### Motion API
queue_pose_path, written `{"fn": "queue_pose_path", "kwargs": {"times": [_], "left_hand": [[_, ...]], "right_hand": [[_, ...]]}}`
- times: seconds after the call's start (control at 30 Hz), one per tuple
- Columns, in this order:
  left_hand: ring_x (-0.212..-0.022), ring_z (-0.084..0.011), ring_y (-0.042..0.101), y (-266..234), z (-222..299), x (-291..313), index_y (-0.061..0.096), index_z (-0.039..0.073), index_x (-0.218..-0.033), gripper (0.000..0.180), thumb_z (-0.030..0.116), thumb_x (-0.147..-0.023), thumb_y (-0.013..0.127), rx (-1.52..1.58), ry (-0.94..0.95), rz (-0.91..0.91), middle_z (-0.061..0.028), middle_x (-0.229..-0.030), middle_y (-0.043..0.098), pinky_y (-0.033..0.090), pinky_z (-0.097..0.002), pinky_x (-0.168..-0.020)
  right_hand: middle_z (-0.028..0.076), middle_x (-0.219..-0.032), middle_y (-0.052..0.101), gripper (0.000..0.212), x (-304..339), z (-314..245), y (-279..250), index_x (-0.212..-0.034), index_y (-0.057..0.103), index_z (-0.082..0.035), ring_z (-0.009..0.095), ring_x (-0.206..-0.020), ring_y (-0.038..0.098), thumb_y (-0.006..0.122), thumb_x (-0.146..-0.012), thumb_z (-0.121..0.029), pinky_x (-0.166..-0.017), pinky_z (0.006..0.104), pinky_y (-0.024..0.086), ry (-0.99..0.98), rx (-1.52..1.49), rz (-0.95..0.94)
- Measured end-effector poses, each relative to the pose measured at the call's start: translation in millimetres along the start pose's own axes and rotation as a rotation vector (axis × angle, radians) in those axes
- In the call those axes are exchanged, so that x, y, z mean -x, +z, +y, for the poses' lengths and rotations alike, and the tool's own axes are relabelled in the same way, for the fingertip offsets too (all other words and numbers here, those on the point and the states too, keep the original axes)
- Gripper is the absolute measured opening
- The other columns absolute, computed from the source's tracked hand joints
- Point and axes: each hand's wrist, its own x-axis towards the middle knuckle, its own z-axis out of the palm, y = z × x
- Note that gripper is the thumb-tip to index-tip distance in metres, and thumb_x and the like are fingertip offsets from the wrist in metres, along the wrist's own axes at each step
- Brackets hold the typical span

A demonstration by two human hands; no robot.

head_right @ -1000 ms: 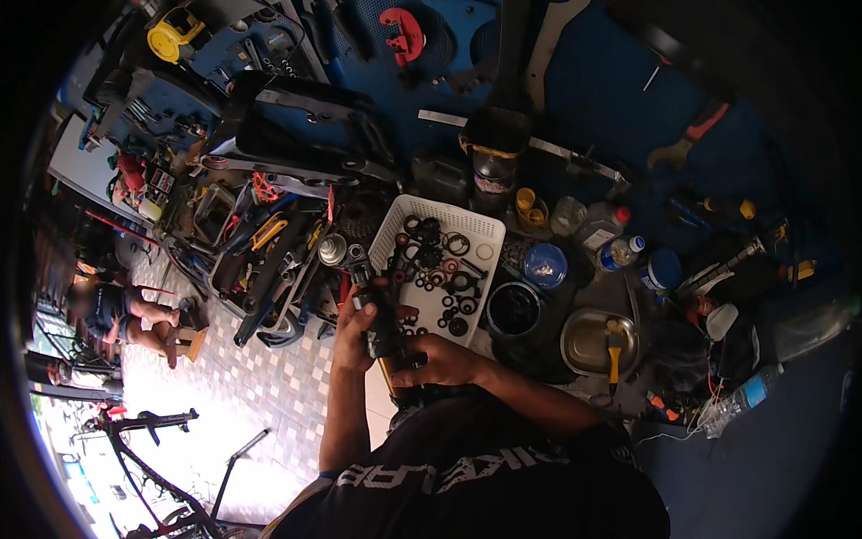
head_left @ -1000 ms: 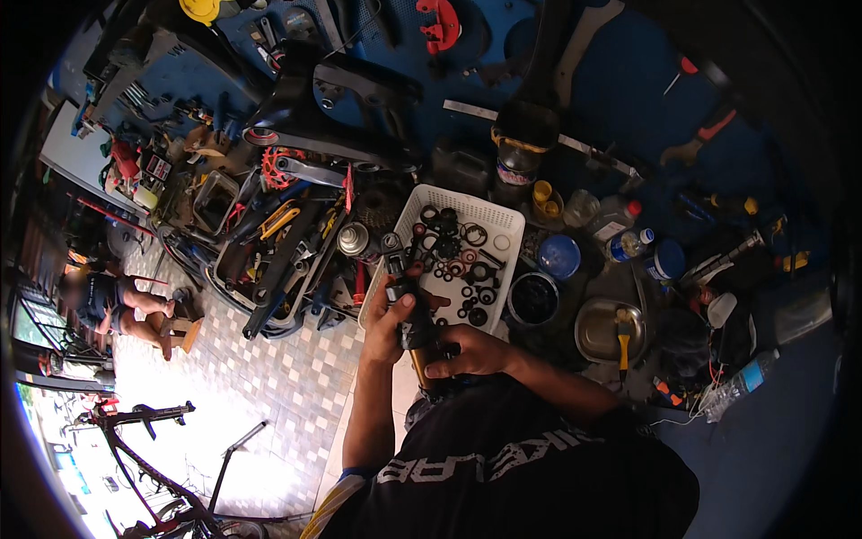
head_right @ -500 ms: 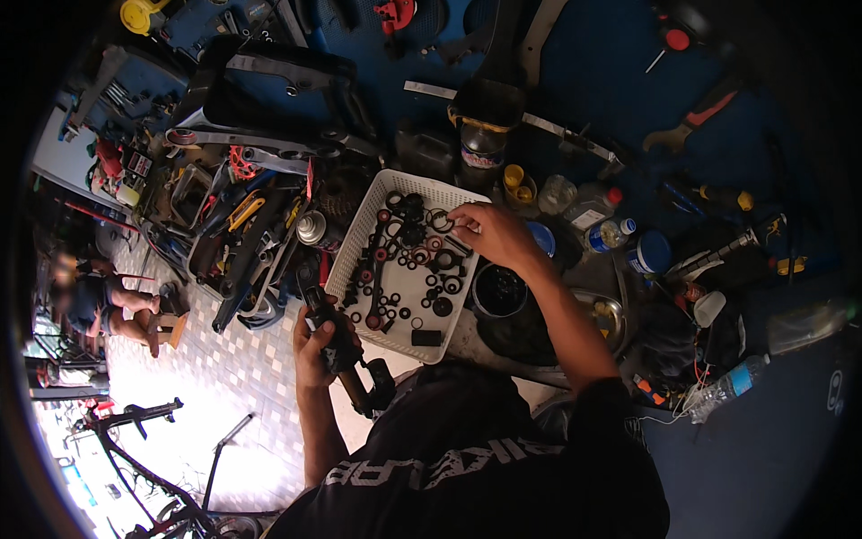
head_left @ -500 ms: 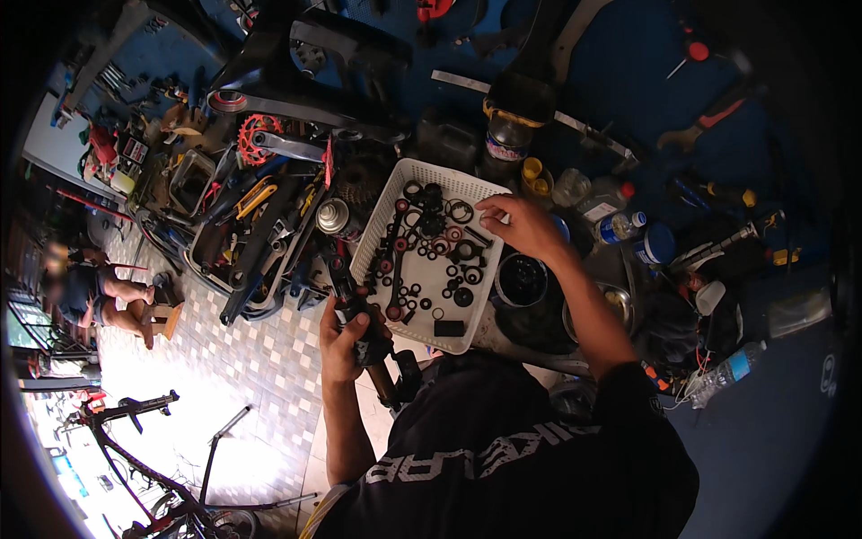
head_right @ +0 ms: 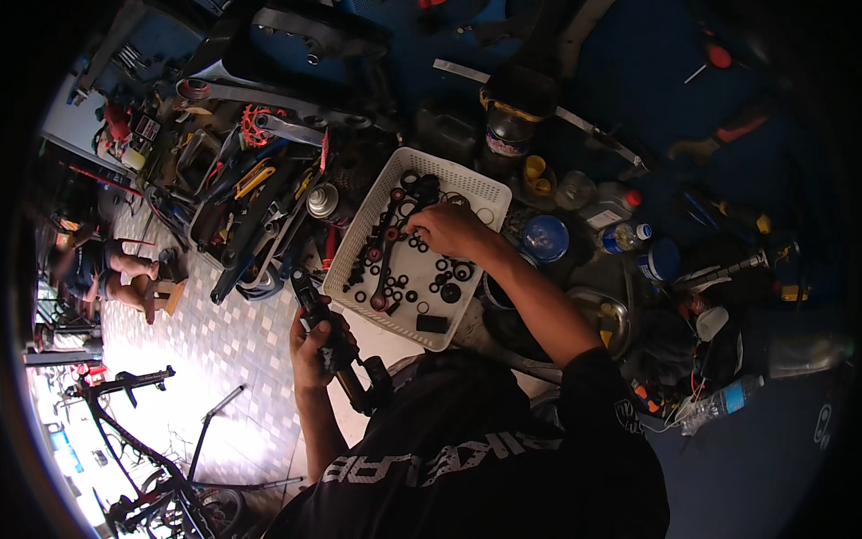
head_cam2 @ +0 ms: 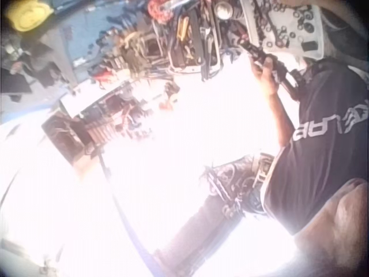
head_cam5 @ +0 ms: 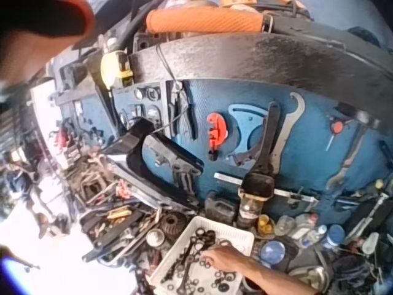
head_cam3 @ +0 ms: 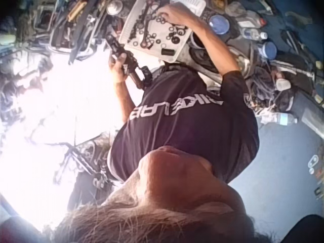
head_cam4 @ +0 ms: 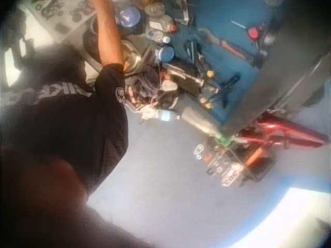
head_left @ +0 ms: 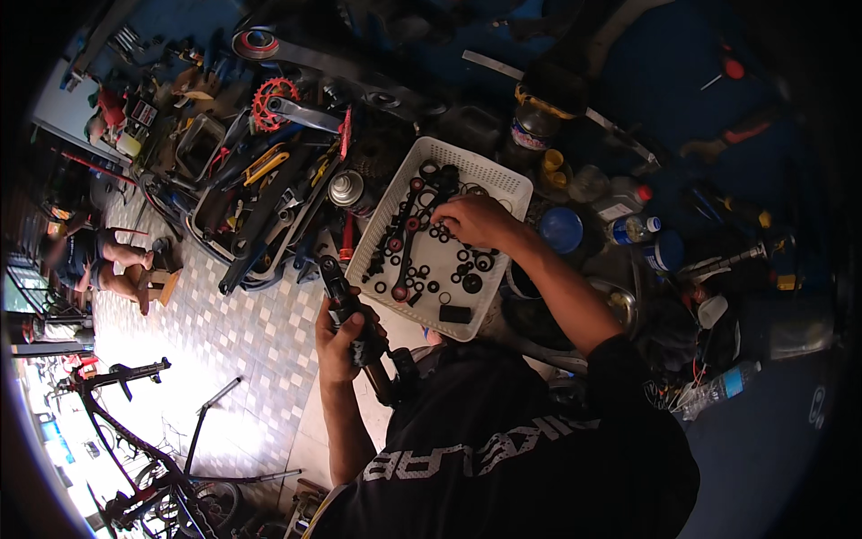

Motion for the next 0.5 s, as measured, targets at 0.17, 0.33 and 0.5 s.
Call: {"fn": "queue_pose_path", "kwargs": {"times": [0.17,0.33,0.5], "left_hand": [[-0.069,-0.0256,0.071,-1.8,1.3,5.3,0.049,0.001,-0.131,0.051,0.018,-0.089,0.073,0.035,-0.002,0.037,-0.0165,-0.085,0.067,0.059,-0.0354,-0.062],[-0.069,-0.0259,0.071,-2.6,0.1,4.3,0.049,0.0,-0.131,0.052,0.019,-0.089,0.074,0.015,0.01,0.019,-0.017,-0.085,0.067,0.059,-0.0355,-0.062],[-0.069,-0.0261,0.071,-5.9,-2.5,6.6,0.049,0.0,-0.132,0.055,0.019,-0.088,0.074,0.02,-0.004,0.044,-0.0174,-0.087,0.067,0.059,-0.0354,-0.063]], "right_hand": [[0.013,-0.114,0.068,0.047,-6.0,-23.9,20.5,-0.129,0.069,-0.021,0.031,-0.098,0.07,0.059,-0.086,-0.004,-0.084,0.0422,0.057,-0.006,0.155,-0.12],[0.016,-0.133,0.056,0.064,0.6,-28.5,50.4,-0.142,0.06,-0.028,0.032,-0.104,0.068,0.059,-0.084,-0.001,-0.082,0.0434,0.057,-0.197,0.355,-0.165],[0.014,-0.116,0.058,0.04,11.1,-16.0,41.5,-0.119,0.074,-0.019,0.031,-0.1,0.067,0.06,-0.084,-0.005,-0.081,0.0491,0.054,-0.142,0.31,-0.131]]}}
